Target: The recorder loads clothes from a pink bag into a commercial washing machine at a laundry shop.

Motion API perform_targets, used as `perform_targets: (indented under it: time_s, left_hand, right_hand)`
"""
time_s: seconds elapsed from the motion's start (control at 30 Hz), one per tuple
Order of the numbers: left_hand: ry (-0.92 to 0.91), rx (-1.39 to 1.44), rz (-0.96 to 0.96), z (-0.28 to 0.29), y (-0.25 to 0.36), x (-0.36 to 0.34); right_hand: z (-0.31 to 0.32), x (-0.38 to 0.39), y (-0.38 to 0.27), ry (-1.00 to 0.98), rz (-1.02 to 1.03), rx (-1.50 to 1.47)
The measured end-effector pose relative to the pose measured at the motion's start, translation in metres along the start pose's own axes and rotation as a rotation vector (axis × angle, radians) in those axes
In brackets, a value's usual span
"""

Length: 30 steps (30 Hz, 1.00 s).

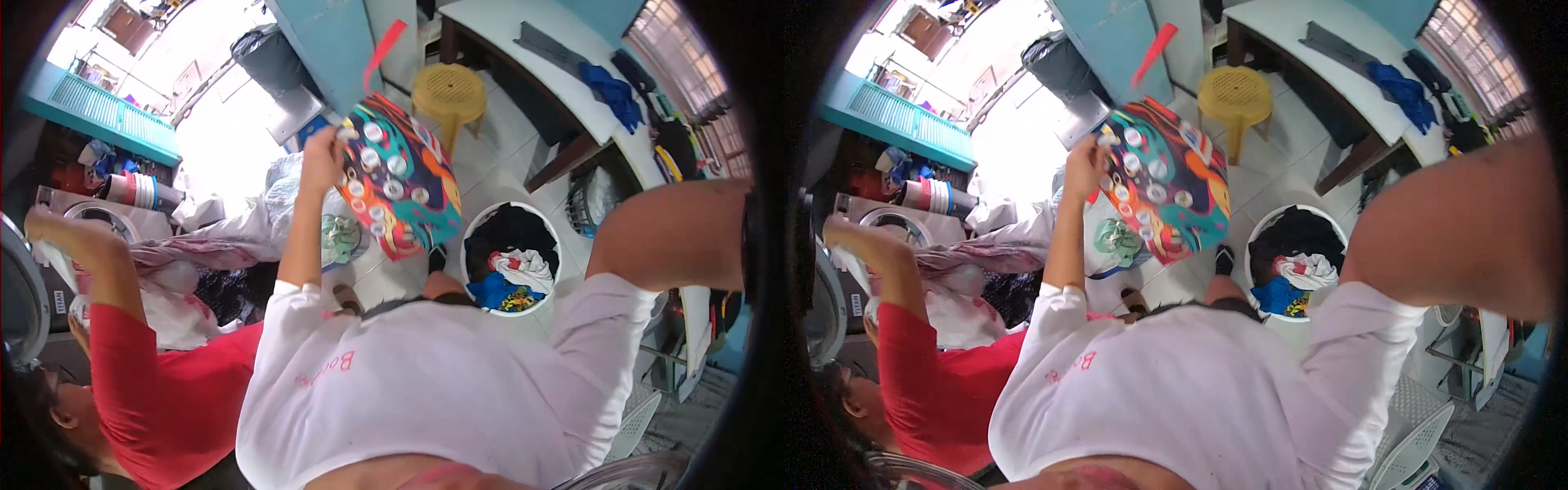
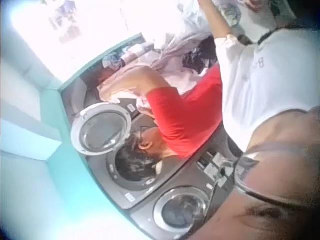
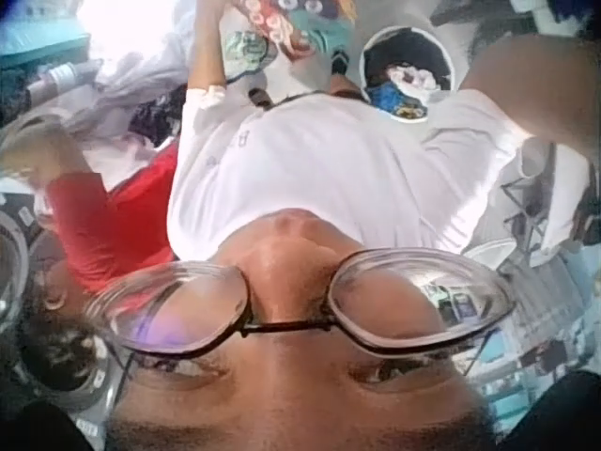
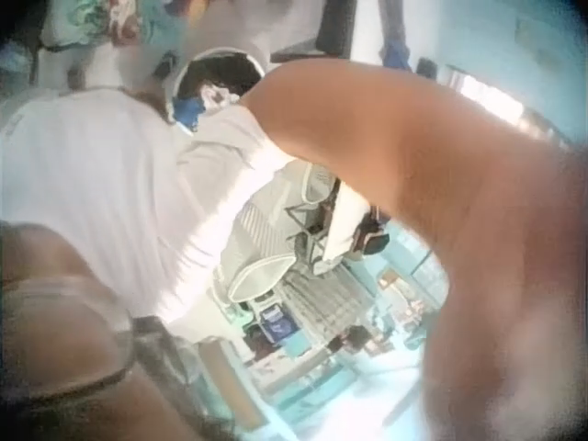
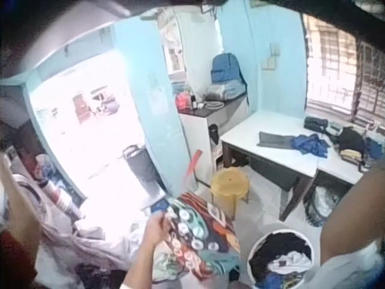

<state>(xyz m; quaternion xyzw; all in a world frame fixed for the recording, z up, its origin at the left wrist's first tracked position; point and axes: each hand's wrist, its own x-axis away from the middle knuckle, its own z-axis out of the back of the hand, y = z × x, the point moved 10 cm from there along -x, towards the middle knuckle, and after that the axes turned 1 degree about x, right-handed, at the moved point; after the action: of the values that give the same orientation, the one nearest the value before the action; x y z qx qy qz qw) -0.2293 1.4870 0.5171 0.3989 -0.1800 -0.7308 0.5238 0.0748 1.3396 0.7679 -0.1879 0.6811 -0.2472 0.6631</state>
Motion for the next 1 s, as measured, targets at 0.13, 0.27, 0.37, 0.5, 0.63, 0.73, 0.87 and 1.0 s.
perform_targets:
  time_s: [0.13, 0.27, 0.37, 0.5, 0.63, 0.73, 0.87, 1.0]
  left_hand:
    - [0.161, -0.142, -0.042, 0.029, -0.039, -0.081]
    - [0.218, -0.326, 0.081, 0.074, -0.095, -0.146]
    - [0.298, -0.41, 0.056, 0.118, -0.12, -0.2]
    - [0.354, -0.715, -0.047, 0.142, -0.171, -0.26]
    - [0.312, -0.934, 0.088, 0.144, -0.265, -0.335]
    - [0.322, -0.84, -0.016, 0.138, -0.33, -0.364]
    - [0.214, -0.877, 0.074, 0.103, -0.422, -0.402]
    - [0.113, -0.814, -0.009, 0.037, -0.507, -0.416]
  right_hand:
    - [0.018, -0.066, 0.076, -0.033, 0.055, -0.082]
    - [0.008, -0.105, 0.15, -0.056, 0.046, -0.143]
    - [0.002, -0.135, 0.204, -0.074, 0.047, -0.164]
    - [-0.016, -0.166, 0.272, -0.081, 0.063, -0.162]
    - [-0.046, -0.227, 0.339, -0.081, 0.143, -0.138]
    - [-0.075, -0.275, 0.384, -0.094, 0.182, -0.112]
    - [-0.116, -0.325, 0.454, -0.086, 0.205, -0.049]
    - [-0.157, -0.339, 0.523, -0.069, 0.164, 0.004]
